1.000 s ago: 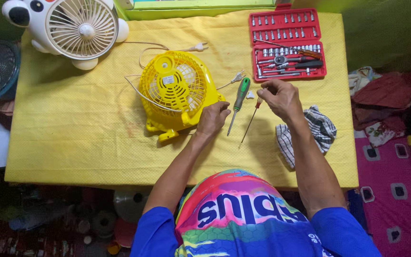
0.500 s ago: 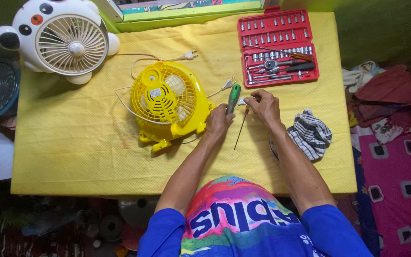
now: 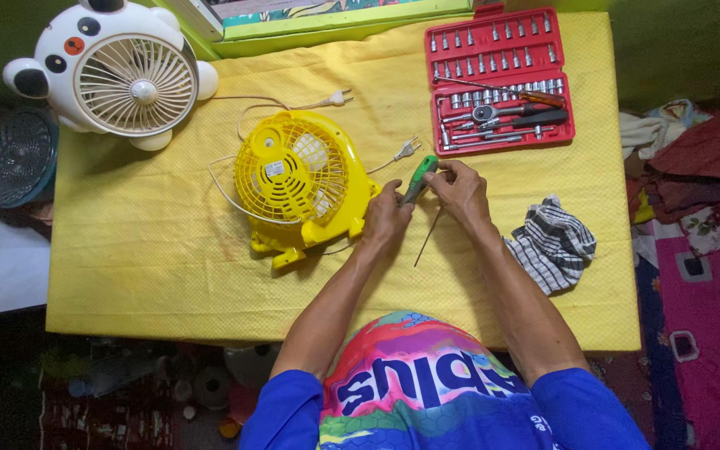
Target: The person uses a screwdriver to remove screws from a yellow electric fan, then detaches the front grille and removes the fan blade. The components are placed on the table while the person continues to unscrew parts of the rear housing.
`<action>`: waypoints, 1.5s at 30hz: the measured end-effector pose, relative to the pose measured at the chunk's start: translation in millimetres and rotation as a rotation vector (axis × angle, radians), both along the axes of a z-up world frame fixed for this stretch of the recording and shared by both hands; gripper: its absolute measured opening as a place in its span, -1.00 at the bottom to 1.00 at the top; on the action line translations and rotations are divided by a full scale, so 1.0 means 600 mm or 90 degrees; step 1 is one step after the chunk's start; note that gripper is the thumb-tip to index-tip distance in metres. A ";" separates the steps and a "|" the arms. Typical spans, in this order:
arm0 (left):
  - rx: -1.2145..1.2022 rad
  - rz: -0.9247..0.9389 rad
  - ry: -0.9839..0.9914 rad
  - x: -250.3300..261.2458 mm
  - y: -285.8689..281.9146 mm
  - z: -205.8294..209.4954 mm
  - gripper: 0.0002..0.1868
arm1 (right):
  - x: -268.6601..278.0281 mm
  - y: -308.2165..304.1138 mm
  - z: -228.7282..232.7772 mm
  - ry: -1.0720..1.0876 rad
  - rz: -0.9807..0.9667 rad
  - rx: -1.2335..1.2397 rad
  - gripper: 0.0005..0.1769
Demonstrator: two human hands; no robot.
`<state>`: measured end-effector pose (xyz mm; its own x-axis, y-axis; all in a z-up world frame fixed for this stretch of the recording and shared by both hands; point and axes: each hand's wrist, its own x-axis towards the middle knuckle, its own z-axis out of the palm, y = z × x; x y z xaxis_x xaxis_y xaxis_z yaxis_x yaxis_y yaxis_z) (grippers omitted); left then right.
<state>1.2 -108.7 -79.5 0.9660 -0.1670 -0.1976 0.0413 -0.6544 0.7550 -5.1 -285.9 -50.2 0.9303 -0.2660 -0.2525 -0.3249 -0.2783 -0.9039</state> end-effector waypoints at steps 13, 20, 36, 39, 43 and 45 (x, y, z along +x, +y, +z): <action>-0.319 -0.054 -0.069 0.014 0.099 0.181 -0.62 | 0.003 0.077 0.188 -0.409 0.165 -0.006 -0.47; -0.367 -0.068 -0.124 0.023 0.127 0.209 -0.61 | -0.011 0.126 0.225 -0.542 0.234 -0.108 -0.50; -0.354 -0.056 -0.154 0.026 0.126 0.174 -0.60 | -0.008 0.136 0.214 -0.529 0.205 -0.129 -0.51; -0.375 -0.056 -0.144 0.026 0.127 0.177 -0.60 | -0.007 0.138 0.210 -0.528 0.205 -0.129 -0.50; -0.395 -0.069 -0.131 0.024 0.129 0.183 -0.60 | -0.005 0.139 0.206 -0.539 0.207 -0.160 -0.52; -0.380 -0.081 -0.133 0.027 0.131 0.185 -0.60 | -0.001 0.137 0.207 -0.547 0.210 -0.184 -0.51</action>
